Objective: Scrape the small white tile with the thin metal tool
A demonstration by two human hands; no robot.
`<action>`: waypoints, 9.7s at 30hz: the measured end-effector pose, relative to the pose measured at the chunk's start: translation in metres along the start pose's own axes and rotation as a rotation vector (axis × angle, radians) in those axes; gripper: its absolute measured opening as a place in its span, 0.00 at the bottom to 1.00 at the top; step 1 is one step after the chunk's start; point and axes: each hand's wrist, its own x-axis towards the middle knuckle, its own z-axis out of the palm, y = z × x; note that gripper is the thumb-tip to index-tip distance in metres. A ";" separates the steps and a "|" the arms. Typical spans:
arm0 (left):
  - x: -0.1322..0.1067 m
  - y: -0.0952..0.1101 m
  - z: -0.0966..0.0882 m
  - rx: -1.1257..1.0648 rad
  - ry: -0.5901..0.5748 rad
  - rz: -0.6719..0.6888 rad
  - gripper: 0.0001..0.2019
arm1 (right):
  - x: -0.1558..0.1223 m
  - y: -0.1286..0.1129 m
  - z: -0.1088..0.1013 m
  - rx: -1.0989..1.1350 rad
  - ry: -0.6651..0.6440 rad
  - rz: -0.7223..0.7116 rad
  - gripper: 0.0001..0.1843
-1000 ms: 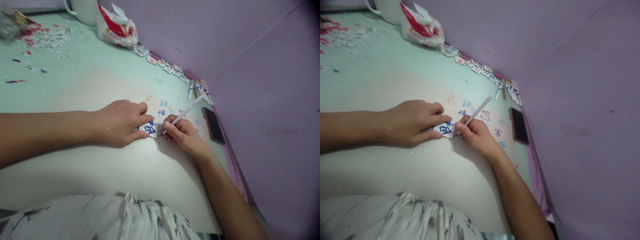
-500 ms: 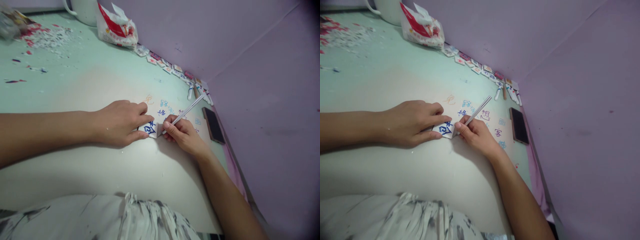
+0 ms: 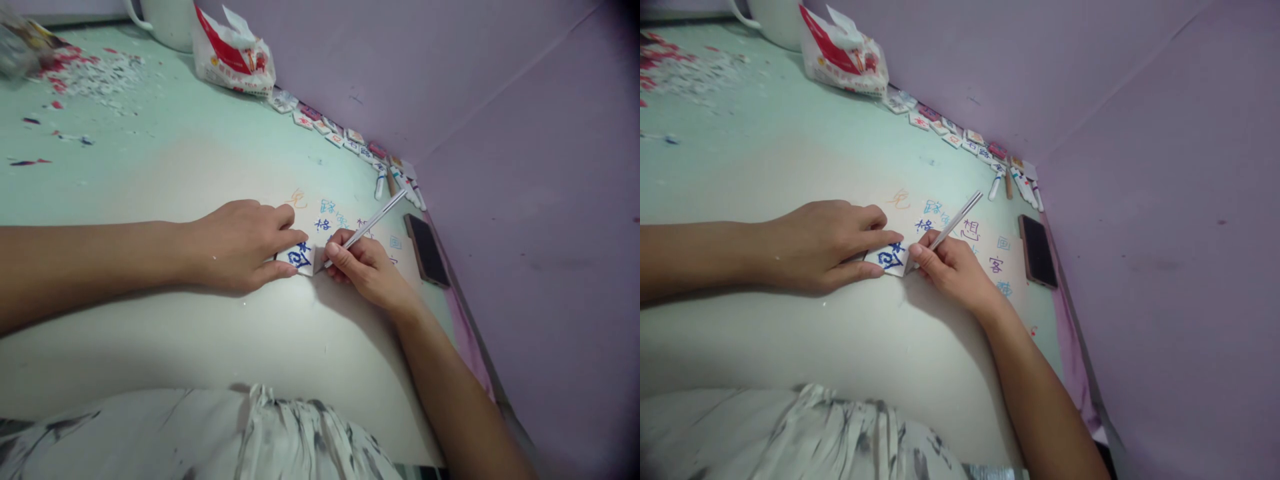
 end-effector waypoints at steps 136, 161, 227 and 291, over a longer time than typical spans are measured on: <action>-0.002 0.000 0.000 0.010 0.007 0.011 0.24 | 0.000 0.000 0.000 0.007 0.000 0.002 0.30; 0.000 0.001 0.000 0.028 0.003 0.011 0.23 | -0.001 0.001 0.000 0.023 -0.003 0.009 0.29; -0.001 0.001 -0.001 -0.005 0.004 0.004 0.23 | -0.001 0.001 0.000 0.004 -0.003 0.026 0.29; -0.001 0.000 0.001 0.013 0.012 0.009 0.23 | -0.001 0.000 0.000 0.021 0.007 0.002 0.30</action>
